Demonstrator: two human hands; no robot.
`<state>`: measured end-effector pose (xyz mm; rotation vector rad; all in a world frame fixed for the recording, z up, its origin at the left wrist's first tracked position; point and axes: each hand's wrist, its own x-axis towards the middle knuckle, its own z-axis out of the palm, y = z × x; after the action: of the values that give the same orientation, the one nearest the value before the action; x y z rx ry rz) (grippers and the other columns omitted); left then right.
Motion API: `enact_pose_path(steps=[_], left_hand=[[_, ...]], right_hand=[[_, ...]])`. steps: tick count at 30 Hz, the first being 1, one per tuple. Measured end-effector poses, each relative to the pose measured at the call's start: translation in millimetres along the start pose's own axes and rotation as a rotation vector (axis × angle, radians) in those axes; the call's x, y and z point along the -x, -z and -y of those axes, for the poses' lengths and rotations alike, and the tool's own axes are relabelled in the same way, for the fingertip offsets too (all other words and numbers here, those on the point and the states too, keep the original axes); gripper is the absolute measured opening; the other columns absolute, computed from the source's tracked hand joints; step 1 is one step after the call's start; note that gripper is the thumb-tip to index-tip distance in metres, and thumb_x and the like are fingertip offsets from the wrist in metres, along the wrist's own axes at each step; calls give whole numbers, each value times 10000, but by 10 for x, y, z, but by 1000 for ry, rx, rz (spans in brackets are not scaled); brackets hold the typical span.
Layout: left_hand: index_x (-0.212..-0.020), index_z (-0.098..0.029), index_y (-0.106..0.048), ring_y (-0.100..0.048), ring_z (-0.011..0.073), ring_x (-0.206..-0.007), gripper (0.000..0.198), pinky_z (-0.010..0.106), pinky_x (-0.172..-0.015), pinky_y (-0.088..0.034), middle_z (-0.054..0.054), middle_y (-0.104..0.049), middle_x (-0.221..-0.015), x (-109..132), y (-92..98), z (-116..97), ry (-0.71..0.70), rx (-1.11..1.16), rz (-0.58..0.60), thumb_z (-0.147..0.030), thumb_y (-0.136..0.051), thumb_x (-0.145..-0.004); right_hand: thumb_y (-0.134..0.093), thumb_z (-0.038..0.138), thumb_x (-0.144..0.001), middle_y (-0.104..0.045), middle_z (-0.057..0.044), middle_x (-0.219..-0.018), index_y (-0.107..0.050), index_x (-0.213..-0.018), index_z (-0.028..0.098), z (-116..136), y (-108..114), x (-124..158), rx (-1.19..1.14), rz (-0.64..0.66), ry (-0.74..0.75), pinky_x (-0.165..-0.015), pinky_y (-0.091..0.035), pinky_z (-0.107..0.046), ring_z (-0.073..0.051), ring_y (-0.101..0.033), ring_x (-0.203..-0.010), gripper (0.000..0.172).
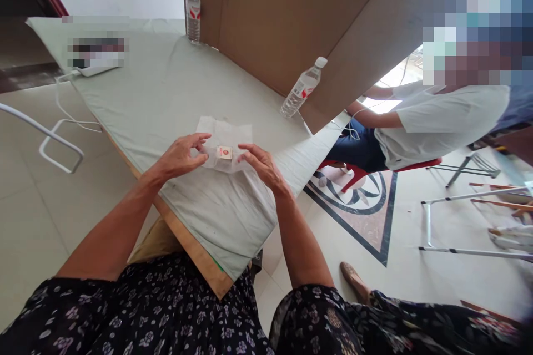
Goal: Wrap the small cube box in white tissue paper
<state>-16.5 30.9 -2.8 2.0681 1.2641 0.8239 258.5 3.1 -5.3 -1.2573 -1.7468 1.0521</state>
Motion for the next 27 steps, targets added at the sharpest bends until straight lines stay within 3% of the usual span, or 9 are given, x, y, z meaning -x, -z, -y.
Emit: enact_pose_path(steps=[3, 5, 10, 12, 15, 18, 21, 24, 27], left_hand=[[-1209, -207, -730, -737, 299, -946, 511, 389, -827, -555, 66, -763, -826, 158, 72, -13, 11, -164, 133, -560, -556, -882], [-1088, -207, -760, -728, 310, -898, 471, 456, -898, -536, 81, -759, -809, 200, 75, -51, 43, -341, 167, -552, -473, -944], [-1250, -179, -685, -619, 372, -1255, 456, 516, -1079, -465, 164, -718, -1249, 116, -119, -214, -100, -525, 57, -420, -646, -865], [-1322, -173, -617, -577, 364, -1329, 563, 489, -1109, -462, 172, -658, -1360, 73, -225, -210, -138, -489, 123, -419, -699, -822], [-1388, -135, -532, -547, 394, -1375, 732, 507, -1128, -461, 212, -608, -1425, 64, -337, -105, -82, -482, 258, -491, -737, -782], [-1480, -130, -451, -410, 407, -1515, 844, 528, -1236, -357, 229, -469, -1596, 108, -380, 12, -59, -490, 279, -542, -721, -795], [-1515, -127, -430, -359, 399, -1554, 877, 516, -1276, -309, 225, -404, -1652, 150, -391, 60, -34, -498, 283, -552, -711, -802], [-1514, -151, -451, -368, 395, -1550, 873, 511, -1278, -316, 207, -411, -1653, 175, -402, 64, -28, -501, 273, -561, -723, -793], [-1518, -183, -460, -376, 398, -1545, 872, 525, -1271, -328, 189, -428, -1645, 184, -410, 46, -37, -493, 247, -568, -739, -786]], right_hand=[[-561, 487, -988, -806, -33, -893, -774, -1116, 218, 61, 26, 274, 110, 256, 6, -906, -535, -348, -199, -726, -913, 367], [-601, 399, -967, -812, -39, -932, -791, -1033, 216, 72, 18, 340, 205, 285, -11, -855, -541, -337, -200, -732, -885, 272], [-676, 279, -910, -761, -107, -1250, -731, -1231, 205, 39, -175, -5, 418, -98, 114, -1058, -517, -424, -259, -691, -1175, 334], [-769, 239, -820, -697, -135, -1386, -684, -1312, 201, -2, -303, -199, 496, -130, 151, -1144, -469, -480, -298, -632, -1292, 501], [-793, 218, -782, -727, -144, -1319, -687, -1272, 183, -102, -392, -313, 508, -115, 115, -1105, -494, -492, -309, -662, -1227, 503], [-759, 324, -827, -738, -126, -1272, -672, -1242, 194, -258, -204, -172, 432, -344, 110, -1064, -509, -466, -281, -679, -1155, 444], [-688, 381, -853, -735, -120, -1241, -635, -1261, 205, -447, 185, 75, 428, -605, -5, -1016, -522, -477, -275, -677, -1099, 447], [-705, 359, -800, -735, -161, -1221, -648, -1236, 175, -568, 491, 276, 561, -603, -188, -1025, -499, -554, -334, -664, -1114, 476], [-687, 359, -821, -666, -189, -1378, -610, -1341, 185, -523, 483, 362, 661, -636, -159, -1078, -455, -607, -378, -591, -1280, 554]])
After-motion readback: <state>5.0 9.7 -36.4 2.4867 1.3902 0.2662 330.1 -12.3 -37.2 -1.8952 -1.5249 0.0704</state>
